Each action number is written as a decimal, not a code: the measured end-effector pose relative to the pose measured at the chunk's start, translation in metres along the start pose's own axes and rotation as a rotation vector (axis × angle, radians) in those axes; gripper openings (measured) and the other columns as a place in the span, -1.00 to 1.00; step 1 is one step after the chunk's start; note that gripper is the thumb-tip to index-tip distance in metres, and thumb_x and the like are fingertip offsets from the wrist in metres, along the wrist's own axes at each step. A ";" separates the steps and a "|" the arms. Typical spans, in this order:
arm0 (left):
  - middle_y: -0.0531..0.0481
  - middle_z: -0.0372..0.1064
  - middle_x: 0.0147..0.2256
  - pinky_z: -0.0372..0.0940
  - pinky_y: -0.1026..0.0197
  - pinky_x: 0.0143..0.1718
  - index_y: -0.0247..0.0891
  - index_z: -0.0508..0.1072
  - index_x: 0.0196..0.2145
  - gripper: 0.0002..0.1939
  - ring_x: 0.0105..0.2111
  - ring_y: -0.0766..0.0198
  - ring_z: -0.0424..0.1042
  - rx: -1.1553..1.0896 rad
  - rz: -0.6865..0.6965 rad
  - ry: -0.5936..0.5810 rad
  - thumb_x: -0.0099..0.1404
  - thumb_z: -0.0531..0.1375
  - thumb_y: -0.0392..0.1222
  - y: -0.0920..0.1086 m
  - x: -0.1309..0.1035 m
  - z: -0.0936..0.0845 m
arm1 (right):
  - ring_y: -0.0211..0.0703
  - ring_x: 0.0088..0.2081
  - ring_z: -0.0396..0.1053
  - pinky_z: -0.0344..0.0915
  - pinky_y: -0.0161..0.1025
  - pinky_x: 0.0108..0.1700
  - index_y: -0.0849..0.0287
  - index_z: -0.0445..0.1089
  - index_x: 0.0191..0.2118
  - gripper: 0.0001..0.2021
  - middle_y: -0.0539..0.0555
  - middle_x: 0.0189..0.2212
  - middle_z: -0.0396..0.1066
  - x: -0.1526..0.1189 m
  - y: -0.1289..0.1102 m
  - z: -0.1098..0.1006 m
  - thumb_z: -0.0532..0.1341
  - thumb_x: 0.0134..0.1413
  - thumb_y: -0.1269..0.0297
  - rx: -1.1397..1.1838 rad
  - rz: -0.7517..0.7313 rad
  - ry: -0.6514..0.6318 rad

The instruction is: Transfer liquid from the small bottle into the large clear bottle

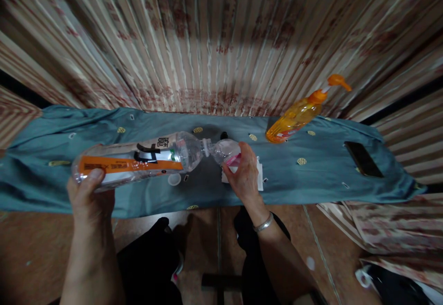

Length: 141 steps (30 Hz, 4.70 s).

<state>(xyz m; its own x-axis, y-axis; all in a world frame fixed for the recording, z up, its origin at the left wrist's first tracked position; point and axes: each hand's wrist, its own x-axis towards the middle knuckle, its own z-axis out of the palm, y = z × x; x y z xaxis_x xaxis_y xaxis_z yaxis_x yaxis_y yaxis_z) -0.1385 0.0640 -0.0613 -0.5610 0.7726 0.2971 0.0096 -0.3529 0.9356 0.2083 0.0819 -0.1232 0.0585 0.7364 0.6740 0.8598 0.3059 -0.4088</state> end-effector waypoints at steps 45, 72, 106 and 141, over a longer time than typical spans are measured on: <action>0.02 0.51 -0.16 0.37 -0.01 0.11 -0.12 0.62 -0.10 -0.29 -0.18 0.13 0.48 -0.010 -0.032 0.018 -0.28 0.54 0.10 0.004 -0.002 -0.002 | 0.25 0.28 0.40 0.40 0.27 0.28 0.17 0.13 0.35 -0.24 0.37 0.23 0.41 0.001 0.000 0.005 0.37 0.13 0.05 0.029 0.037 -0.054; -0.06 0.51 -0.07 0.45 -0.13 0.08 -0.10 0.52 0.11 -0.15 -0.09 0.02 0.53 0.104 0.063 -0.069 -0.14 0.50 0.24 -0.012 0.004 -0.018 | 0.26 0.25 0.41 0.40 0.29 0.25 0.16 0.15 0.35 -0.28 0.35 0.22 0.42 0.001 0.001 0.003 0.32 0.19 -0.04 -0.006 -0.005 -0.050; 0.07 0.50 -0.18 0.36 0.03 0.14 -0.12 0.63 -0.02 -0.12 -0.18 0.23 0.44 -0.159 -0.110 0.012 -0.40 0.63 0.00 0.001 0.001 -0.008 | 0.28 0.26 0.39 0.39 0.31 0.26 0.17 0.11 0.36 -0.30 0.37 0.23 0.40 0.002 -0.007 -0.003 0.32 0.18 0.11 -0.032 -0.039 -0.098; -0.07 0.51 0.01 0.42 0.03 0.13 -0.07 0.49 0.22 -0.13 -0.02 0.03 0.53 -0.044 -0.116 -0.088 -0.06 0.52 0.10 -0.011 -0.009 -0.021 | 0.28 0.20 0.43 0.47 0.26 0.18 0.19 0.16 0.35 -0.29 0.36 0.18 0.44 -0.005 0.001 0.006 0.31 0.18 0.03 -0.021 -0.041 -0.036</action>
<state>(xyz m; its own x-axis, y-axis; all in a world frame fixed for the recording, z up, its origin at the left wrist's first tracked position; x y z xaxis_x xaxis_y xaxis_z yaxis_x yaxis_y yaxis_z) -0.1513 0.0499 -0.0779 -0.4817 0.8520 0.2052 -0.0884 -0.2801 0.9559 0.2058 0.0819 -0.1302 0.0046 0.7447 0.6674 0.8714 0.3243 -0.3680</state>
